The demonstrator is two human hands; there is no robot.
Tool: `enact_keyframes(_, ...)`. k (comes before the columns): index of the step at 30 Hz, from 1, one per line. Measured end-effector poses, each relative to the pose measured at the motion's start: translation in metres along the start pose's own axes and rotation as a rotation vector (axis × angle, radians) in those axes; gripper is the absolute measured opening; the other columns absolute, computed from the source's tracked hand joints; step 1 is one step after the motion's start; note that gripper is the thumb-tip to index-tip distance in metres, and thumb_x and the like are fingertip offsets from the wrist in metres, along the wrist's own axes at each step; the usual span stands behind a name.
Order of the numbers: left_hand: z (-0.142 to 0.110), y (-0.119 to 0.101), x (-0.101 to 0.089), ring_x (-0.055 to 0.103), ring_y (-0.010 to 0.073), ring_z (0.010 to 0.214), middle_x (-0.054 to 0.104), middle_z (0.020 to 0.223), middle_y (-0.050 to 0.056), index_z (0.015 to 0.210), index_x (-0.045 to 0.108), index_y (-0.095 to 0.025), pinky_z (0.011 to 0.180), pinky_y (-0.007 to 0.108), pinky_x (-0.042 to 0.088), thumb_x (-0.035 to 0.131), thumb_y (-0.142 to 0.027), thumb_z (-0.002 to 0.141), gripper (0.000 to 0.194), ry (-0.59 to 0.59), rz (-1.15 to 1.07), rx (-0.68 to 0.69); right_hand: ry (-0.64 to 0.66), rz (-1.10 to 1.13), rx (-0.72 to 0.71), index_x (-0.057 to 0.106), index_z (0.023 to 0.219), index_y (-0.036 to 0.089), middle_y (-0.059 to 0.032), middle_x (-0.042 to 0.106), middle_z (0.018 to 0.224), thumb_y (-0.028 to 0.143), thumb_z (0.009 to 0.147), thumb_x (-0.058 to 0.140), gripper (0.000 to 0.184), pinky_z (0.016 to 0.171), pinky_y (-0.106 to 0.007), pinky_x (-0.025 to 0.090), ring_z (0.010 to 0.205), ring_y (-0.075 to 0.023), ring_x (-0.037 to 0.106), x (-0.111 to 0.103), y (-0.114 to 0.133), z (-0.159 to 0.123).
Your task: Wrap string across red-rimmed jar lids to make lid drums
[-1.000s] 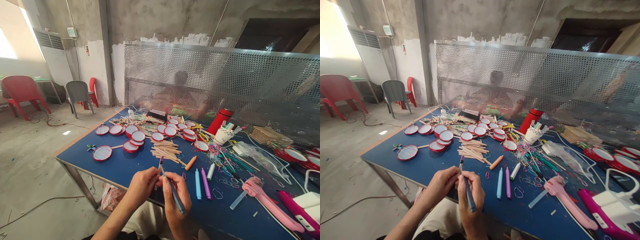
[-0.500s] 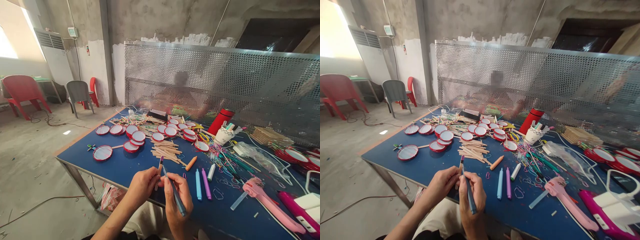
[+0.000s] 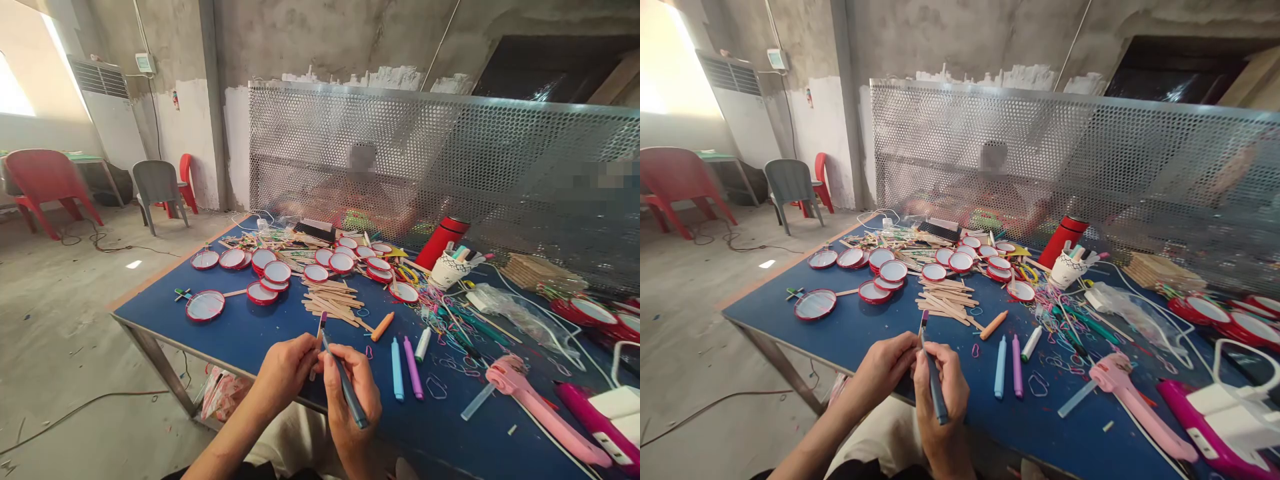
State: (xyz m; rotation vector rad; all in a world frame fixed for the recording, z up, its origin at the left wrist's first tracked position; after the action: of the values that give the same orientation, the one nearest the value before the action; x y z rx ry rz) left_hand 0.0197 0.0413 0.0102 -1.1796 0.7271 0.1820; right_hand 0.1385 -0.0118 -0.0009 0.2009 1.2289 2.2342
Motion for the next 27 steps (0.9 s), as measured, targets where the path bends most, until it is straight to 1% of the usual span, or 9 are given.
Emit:
enact_keyframes(10,0.0005,-0.0013,-0.001,0.052,0.0134,0.06,0.062,0.067,0.0,0.073,0.053,-0.021,0.059,0.022,0.039,0.04,-0.029,0.09,0.024,-0.029,0.011,0.022,-0.012,-0.004,-0.033,0.065,0.095,0.02,-0.005,0.073,0.08,0.029,0.094,0.055,0.013,0.063,-0.033,0.058,0.069,-0.0198,0.069,-0.0004,0.0043,0.0005)
enact_keyframes(18,0.0005,-0.0023,-0.0009,0.053,0.0137,0.061,0.062,0.067,0.0,0.074,0.048,-0.021,0.06,0.022,0.038,0.038,-0.028,0.09,0.021,0.004,-0.021,0.005,0.014,-0.024,-0.062,0.064,0.096,0.021,-0.0037,0.073,0.082,0.028,0.094,0.055,0.012,0.066,-0.032,0.057,0.073,-0.0197,0.07,0.0006,0.0026,-0.0006)
enact_keyframes(20,0.0007,-0.0027,-0.0013,0.051,0.0131,0.06,0.06,0.066,-0.001,0.072,0.046,-0.022,0.059,0.022,0.036,0.038,-0.028,0.09,0.02,-0.002,-0.02,0.008,0.013,-0.031,-0.057,0.065,0.096,0.021,-0.0036,0.073,0.081,0.028,0.094,0.055,0.012,0.064,-0.032,0.057,0.072,-0.0197,0.07,0.0002,0.0034,-0.0008)
enact_keyframes(22,0.0011,-0.0022,-0.0018,0.047,0.0125,0.057,0.056,0.063,-0.002,0.07,0.043,-0.022,0.057,0.022,0.034,0.038,-0.028,0.09,0.022,-0.019,0.004,0.005,-0.024,-0.016,-0.031,0.065,0.096,0.02,-0.0037,0.073,0.08,0.03,0.094,0.056,0.013,0.061,-0.03,0.057,0.067,-0.0186,0.07,-0.0019,0.0035,-0.0008)
enact_keyframes(25,0.0014,-0.0013,-0.001,0.044,0.012,0.055,0.052,0.06,-0.004,0.067,0.038,-0.022,0.056,0.022,0.032,0.039,-0.029,0.09,0.024,-0.022,0.033,0.012,-0.126,0.054,0.004,0.064,0.098,0.018,-0.0021,0.071,0.076,0.029,0.094,0.058,0.013,0.058,-0.027,0.057,0.06,-0.0151,0.068,-0.007,0.003,-0.0012)
enact_keyframes(27,0.0013,-0.0013,-0.0007,0.043,0.0117,0.055,0.051,0.059,-0.004,0.066,0.038,-0.022,0.055,0.022,0.032,0.04,-0.029,0.09,0.025,-0.028,0.038,0.021,-0.143,0.086,-0.009,0.064,0.098,0.018,-0.0012,0.07,0.074,0.029,0.095,0.058,0.013,0.058,-0.025,0.057,0.059,-0.0138,0.067,-0.0077,0.0034,-0.0014)
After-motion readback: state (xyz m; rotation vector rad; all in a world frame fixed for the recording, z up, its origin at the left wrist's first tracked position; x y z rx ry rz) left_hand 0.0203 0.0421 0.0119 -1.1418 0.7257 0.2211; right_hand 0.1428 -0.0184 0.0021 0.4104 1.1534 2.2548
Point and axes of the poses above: each hand's wrist, its own z-axis towards the middle knuckle, its own x-axis out of the palm, y = z × x, the point moved 5 cm from there along z, towards the middle knuckle
